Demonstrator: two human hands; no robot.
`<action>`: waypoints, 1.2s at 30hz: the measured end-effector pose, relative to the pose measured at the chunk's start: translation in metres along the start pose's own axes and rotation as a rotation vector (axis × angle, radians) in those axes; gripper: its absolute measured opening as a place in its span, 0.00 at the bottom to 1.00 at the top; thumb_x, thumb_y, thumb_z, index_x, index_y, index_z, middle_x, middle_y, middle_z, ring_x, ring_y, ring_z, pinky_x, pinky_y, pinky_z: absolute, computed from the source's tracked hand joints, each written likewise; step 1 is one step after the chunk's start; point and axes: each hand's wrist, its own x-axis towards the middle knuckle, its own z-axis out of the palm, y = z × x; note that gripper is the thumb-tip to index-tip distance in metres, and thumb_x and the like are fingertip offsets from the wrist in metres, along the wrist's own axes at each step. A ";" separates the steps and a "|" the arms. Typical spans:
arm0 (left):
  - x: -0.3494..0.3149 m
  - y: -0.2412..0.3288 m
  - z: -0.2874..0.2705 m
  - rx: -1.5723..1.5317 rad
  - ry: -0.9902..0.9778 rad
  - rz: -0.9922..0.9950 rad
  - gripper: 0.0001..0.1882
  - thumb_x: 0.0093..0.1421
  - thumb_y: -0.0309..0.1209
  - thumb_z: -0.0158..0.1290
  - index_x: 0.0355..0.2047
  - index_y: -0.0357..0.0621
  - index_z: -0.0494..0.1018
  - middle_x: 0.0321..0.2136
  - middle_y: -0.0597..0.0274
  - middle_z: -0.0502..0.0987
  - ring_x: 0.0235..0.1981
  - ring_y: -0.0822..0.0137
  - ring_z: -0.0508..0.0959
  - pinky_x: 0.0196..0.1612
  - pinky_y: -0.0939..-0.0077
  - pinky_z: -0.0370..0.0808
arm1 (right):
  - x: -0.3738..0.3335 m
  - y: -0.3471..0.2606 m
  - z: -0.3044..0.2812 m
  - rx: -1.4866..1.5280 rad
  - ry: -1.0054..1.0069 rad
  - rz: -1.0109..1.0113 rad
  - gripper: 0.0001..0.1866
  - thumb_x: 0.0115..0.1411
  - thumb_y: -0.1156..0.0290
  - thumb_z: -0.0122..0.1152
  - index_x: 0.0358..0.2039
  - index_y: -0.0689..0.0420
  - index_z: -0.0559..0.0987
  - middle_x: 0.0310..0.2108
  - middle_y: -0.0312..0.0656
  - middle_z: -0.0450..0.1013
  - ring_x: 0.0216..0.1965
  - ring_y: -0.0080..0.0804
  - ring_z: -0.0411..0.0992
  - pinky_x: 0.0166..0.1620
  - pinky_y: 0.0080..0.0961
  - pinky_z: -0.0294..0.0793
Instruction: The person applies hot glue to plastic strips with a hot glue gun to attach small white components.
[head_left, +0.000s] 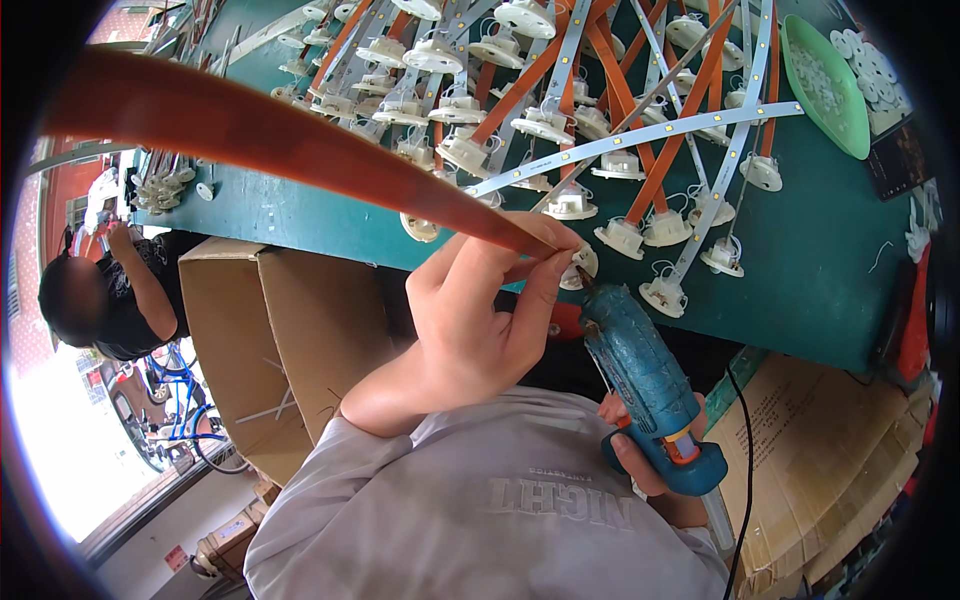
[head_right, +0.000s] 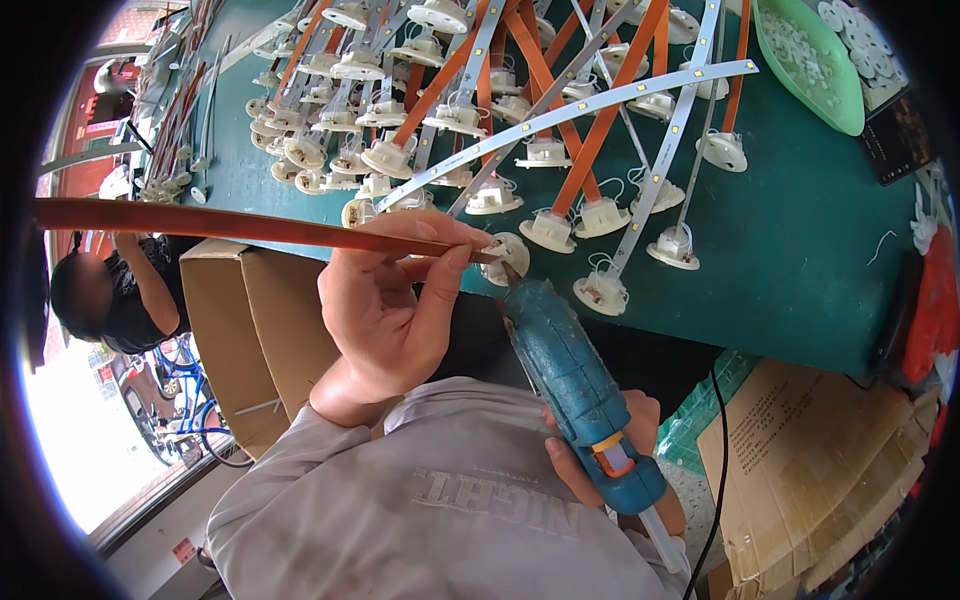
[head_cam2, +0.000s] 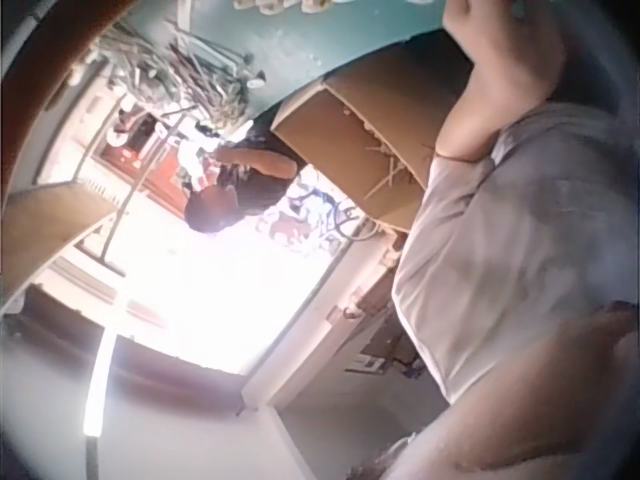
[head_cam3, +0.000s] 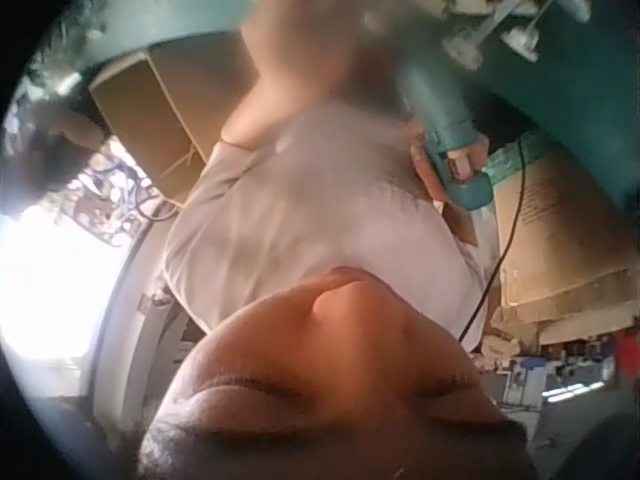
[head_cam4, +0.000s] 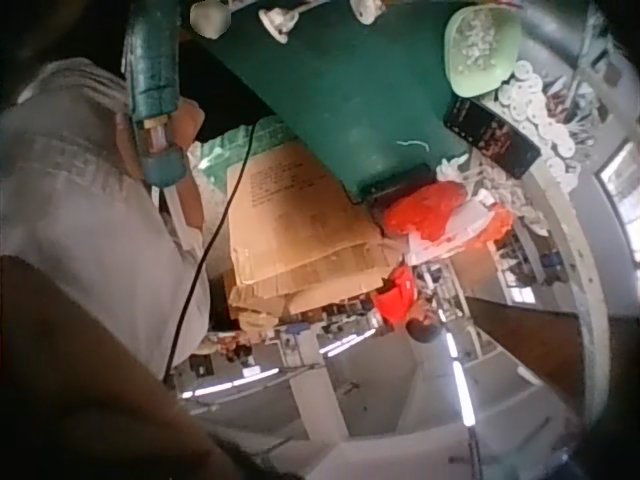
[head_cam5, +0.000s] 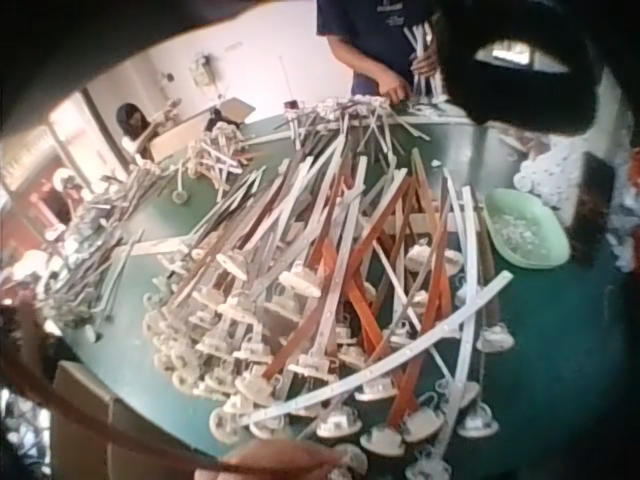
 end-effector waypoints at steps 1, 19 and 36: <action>0.001 0.002 0.000 0.020 -0.012 -0.008 0.13 0.61 0.11 0.50 0.45 0.31 0.64 0.39 0.45 0.79 0.42 0.61 0.83 0.43 0.72 0.82 | 0.000 0.000 0.000 -0.004 0.008 0.000 0.10 0.49 0.75 0.65 0.35 0.59 0.82 0.27 0.41 0.81 0.27 0.31 0.80 0.35 0.24 0.81; -0.002 -0.001 -0.003 0.045 -0.082 0.033 0.15 0.62 0.11 0.51 0.47 0.30 0.63 0.39 0.42 0.80 0.42 0.61 0.83 0.42 0.75 0.81 | 0.002 -0.005 0.002 -0.034 0.014 0.005 0.08 0.49 0.73 0.66 0.31 0.59 0.82 0.22 0.39 0.78 0.21 0.29 0.78 0.30 0.20 0.79; -0.004 -0.003 -0.004 0.028 -0.090 0.048 0.15 0.61 0.10 0.51 0.47 0.28 0.63 0.38 0.41 0.80 0.41 0.60 0.83 0.43 0.74 0.81 | 0.000 0.002 -0.003 -0.155 -0.053 -0.050 0.05 0.47 0.72 0.68 0.24 0.56 0.79 0.18 0.36 0.74 0.16 0.28 0.73 0.24 0.19 0.74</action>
